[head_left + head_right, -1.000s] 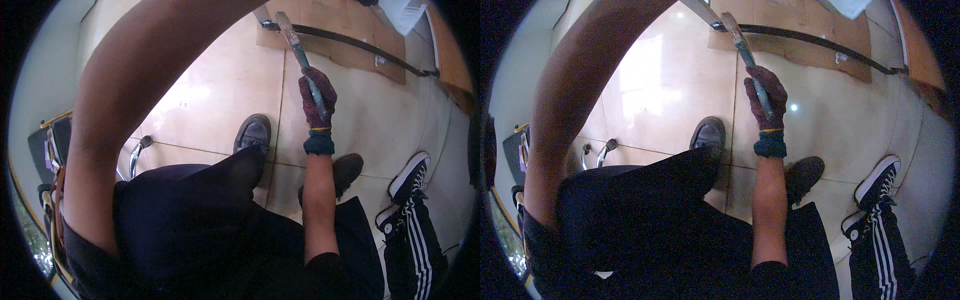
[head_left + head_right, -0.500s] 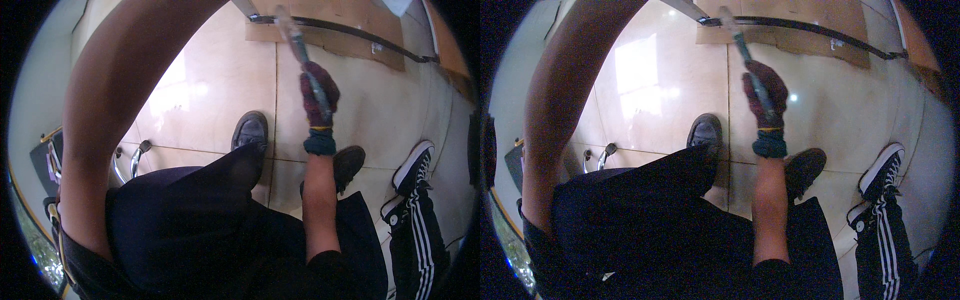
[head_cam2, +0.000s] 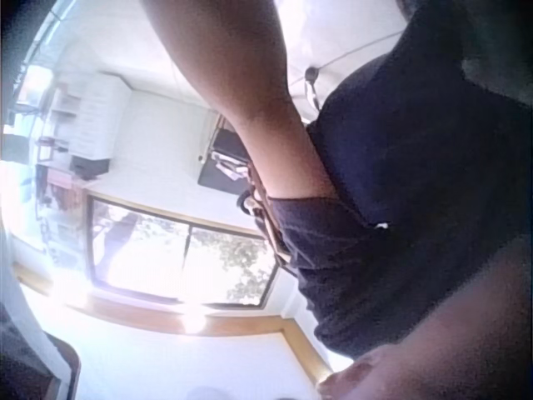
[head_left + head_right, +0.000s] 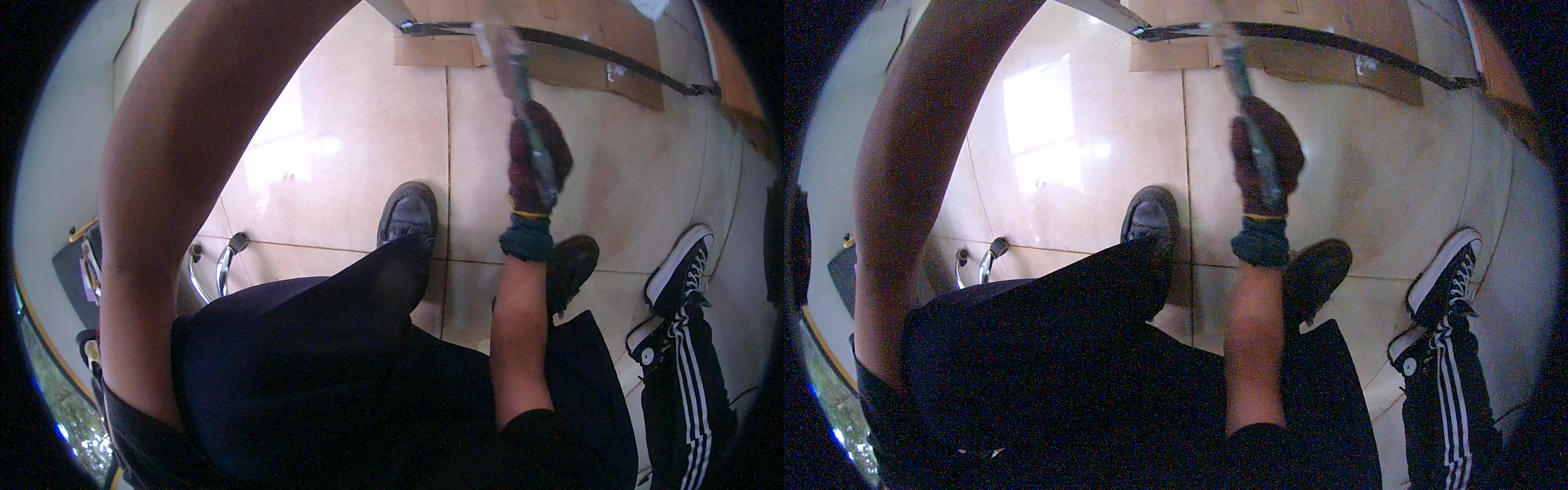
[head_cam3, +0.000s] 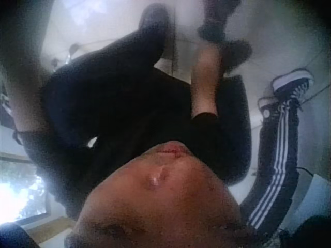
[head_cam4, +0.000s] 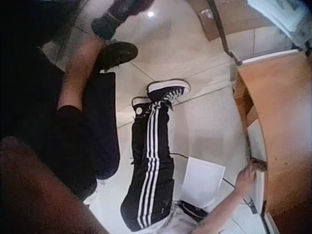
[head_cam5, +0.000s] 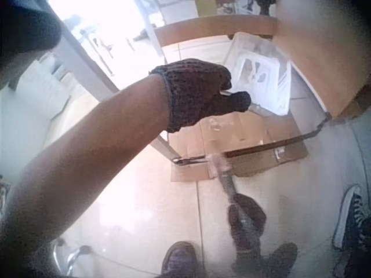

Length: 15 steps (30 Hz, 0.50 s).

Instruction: The person sits on the floor and paints a white metal frame using a paintbrush and a small container of white paint. They repeatedly dip the brush into the paint and apply it to the frame's edges and surfaces.

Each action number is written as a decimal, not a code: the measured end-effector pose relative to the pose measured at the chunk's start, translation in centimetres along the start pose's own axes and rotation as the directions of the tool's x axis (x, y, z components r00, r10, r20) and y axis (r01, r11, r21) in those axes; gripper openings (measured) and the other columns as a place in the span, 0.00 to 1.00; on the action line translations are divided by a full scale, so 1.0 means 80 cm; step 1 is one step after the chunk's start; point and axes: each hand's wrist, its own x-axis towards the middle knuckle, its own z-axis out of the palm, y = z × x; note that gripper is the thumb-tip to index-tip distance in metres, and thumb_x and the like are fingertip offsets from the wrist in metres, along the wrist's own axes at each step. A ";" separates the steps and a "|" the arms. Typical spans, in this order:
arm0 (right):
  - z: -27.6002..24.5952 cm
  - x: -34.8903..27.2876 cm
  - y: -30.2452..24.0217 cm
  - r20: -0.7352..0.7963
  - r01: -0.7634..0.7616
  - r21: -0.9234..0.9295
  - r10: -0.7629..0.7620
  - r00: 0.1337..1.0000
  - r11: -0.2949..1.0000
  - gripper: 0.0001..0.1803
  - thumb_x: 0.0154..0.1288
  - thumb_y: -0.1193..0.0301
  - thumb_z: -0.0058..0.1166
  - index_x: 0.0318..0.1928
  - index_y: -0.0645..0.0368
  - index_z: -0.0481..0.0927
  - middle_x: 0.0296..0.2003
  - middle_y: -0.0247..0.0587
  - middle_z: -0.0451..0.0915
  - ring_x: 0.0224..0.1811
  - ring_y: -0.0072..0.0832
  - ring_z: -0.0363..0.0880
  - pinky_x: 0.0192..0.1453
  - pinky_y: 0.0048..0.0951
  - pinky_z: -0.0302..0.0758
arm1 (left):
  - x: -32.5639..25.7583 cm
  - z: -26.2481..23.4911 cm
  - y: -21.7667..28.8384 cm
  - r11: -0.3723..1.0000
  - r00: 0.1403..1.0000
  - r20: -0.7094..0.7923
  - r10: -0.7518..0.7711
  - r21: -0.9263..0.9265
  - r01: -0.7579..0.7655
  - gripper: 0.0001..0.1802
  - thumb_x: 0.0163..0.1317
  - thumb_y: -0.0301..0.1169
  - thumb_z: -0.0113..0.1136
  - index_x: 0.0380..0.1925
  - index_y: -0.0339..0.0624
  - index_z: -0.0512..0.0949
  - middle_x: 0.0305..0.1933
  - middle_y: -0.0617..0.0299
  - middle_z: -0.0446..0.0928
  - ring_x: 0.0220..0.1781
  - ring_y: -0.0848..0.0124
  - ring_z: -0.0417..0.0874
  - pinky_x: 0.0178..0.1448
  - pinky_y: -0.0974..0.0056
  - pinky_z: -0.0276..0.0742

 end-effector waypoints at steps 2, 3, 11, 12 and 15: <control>0.021 0.011 -0.008 0.064 0.076 0.057 -0.080 0.995 0.995 0.13 0.57 0.68 0.61 0.43 0.56 0.82 0.40 0.42 0.83 0.41 0.35 0.82 0.48 0.32 0.78 | 0.000 -0.004 0.025 0.994 0.993 0.029 -0.113 -0.002 0.113 0.32 0.63 0.58 0.49 0.30 0.34 0.76 0.19 0.49 0.73 0.19 0.61 0.78 0.26 0.60 0.77; 0.024 0.014 -0.007 0.085 0.099 -0.001 -0.098 0.992 0.995 0.13 0.57 0.68 0.60 0.44 0.56 0.82 0.40 0.41 0.83 0.42 0.34 0.82 0.48 0.33 0.78 | 0.001 -0.004 0.031 0.990 0.989 0.038 -0.144 0.005 0.144 0.32 0.63 0.58 0.49 0.30 0.34 0.76 0.19 0.49 0.72 0.19 0.61 0.78 0.25 0.60 0.77; -0.051 0.016 0.038 -0.398 -0.249 0.176 0.300 0.867 0.952 0.16 0.61 0.67 0.57 0.46 0.64 0.77 0.41 0.43 0.81 0.43 0.33 0.79 0.47 0.33 0.76 | 0.015 0.023 -0.008 0.973 0.928 -0.293 0.229 0.092 -0.211 0.28 0.62 0.53 0.54 0.29 0.34 0.77 0.24 0.47 0.78 0.25 0.57 0.81 0.33 0.58 0.78; -0.067 0.023 0.029 -0.369 -0.295 0.337 0.413 0.832 0.894 0.17 0.62 0.69 0.56 0.49 0.64 0.74 0.42 0.44 0.79 0.42 0.32 0.78 0.44 0.32 0.77 | 0.016 0.020 -0.009 0.979 0.945 -0.255 0.205 0.056 -0.197 0.26 0.62 0.51 0.56 0.28 0.35 0.77 0.25 0.46 0.78 0.27 0.56 0.82 0.34 0.58 0.77; -0.086 0.043 0.041 -0.577 -0.187 0.337 0.359 0.734 0.923 0.24 0.63 0.63 0.56 0.54 0.66 0.70 0.45 0.47 0.76 0.42 0.35 0.79 0.41 0.33 0.78 | 0.016 0.005 -0.009 0.983 0.966 -0.184 0.182 0.004 -0.184 0.21 0.59 0.46 0.61 0.28 0.35 0.78 0.26 0.46 0.78 0.30 0.55 0.82 0.36 0.58 0.76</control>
